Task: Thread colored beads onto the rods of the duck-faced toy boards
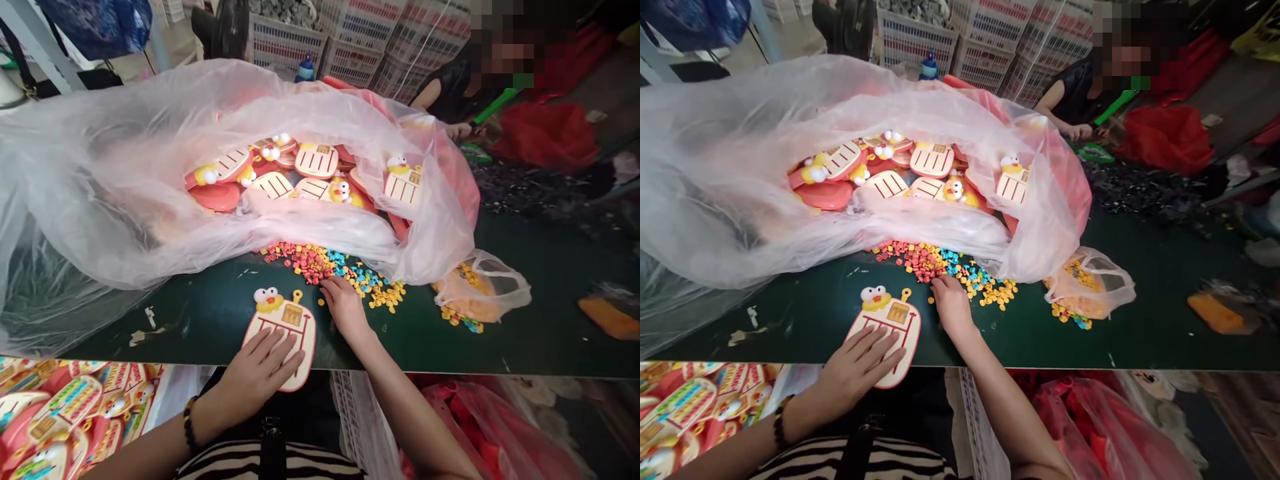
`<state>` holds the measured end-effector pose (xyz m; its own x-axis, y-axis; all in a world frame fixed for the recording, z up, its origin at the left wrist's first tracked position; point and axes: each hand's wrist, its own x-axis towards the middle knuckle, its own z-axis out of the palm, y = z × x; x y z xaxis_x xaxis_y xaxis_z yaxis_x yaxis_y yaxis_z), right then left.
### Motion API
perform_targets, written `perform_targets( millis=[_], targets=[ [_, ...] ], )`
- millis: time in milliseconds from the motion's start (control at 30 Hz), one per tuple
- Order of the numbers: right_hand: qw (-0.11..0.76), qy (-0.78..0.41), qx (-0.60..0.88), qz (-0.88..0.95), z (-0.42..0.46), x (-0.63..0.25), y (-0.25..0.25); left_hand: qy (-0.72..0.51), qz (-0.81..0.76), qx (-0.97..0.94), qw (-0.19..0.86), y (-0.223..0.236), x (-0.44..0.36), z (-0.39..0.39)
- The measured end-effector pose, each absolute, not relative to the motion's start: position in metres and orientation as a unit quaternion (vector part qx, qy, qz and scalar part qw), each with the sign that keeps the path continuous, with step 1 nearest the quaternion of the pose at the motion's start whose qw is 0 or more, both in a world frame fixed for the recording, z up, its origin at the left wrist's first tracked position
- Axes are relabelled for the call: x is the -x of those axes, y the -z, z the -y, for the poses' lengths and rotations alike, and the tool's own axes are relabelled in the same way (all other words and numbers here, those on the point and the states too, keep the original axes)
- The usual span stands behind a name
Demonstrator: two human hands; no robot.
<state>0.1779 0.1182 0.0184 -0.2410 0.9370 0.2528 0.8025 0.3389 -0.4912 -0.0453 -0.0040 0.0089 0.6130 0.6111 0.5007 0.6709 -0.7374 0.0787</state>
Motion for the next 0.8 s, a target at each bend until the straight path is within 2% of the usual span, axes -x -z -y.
perform_targets(
  millis=[67,133,200,300,400,533,667,733,800],
  targets=[
    [0.278,-0.145,0.571,0.759,-0.119,-0.178,-0.021,0.242,0.385,0.890,0.030,-0.007,0.027,-0.001],
    [0.342,-0.198,0.577,0.715,-0.114,-0.179,-0.028,0.228,0.401,0.888,0.004,-0.008,0.016,-0.006],
    [0.394,-0.303,0.574,0.651,-0.102,-0.180,-0.034,0.219,0.403,0.888,-0.009,-0.010,0.014,-0.009],
    [0.411,-0.515,0.546,0.518,-0.081,-0.173,-0.038,0.228,0.398,0.889,-0.011,-0.010,0.023,-0.007],
    [0.452,-0.614,0.522,0.382,-0.069,-0.157,-0.032,0.247,0.395,0.885,-0.015,-0.007,0.037,0.000],
    [0.498,-0.600,0.539,0.319,-0.073,-0.156,-0.020,0.246,0.391,0.886,-0.034,-0.006,0.054,0.008],
    [0.577,-0.491,0.581,0.297,-0.084,-0.187,-0.021,0.251,0.380,0.889,-0.046,-0.009,0.055,0.005],
    [0.606,-0.433,0.582,0.328,-0.086,-0.192,-0.024,0.259,0.380,0.886,-0.052,-0.008,0.046,-0.001],
    [0.579,-0.407,0.571,0.417,-0.084,-0.184,-0.026,0.269,0.397,0.876,-0.056,-0.007,0.033,-0.008]
  ],
)
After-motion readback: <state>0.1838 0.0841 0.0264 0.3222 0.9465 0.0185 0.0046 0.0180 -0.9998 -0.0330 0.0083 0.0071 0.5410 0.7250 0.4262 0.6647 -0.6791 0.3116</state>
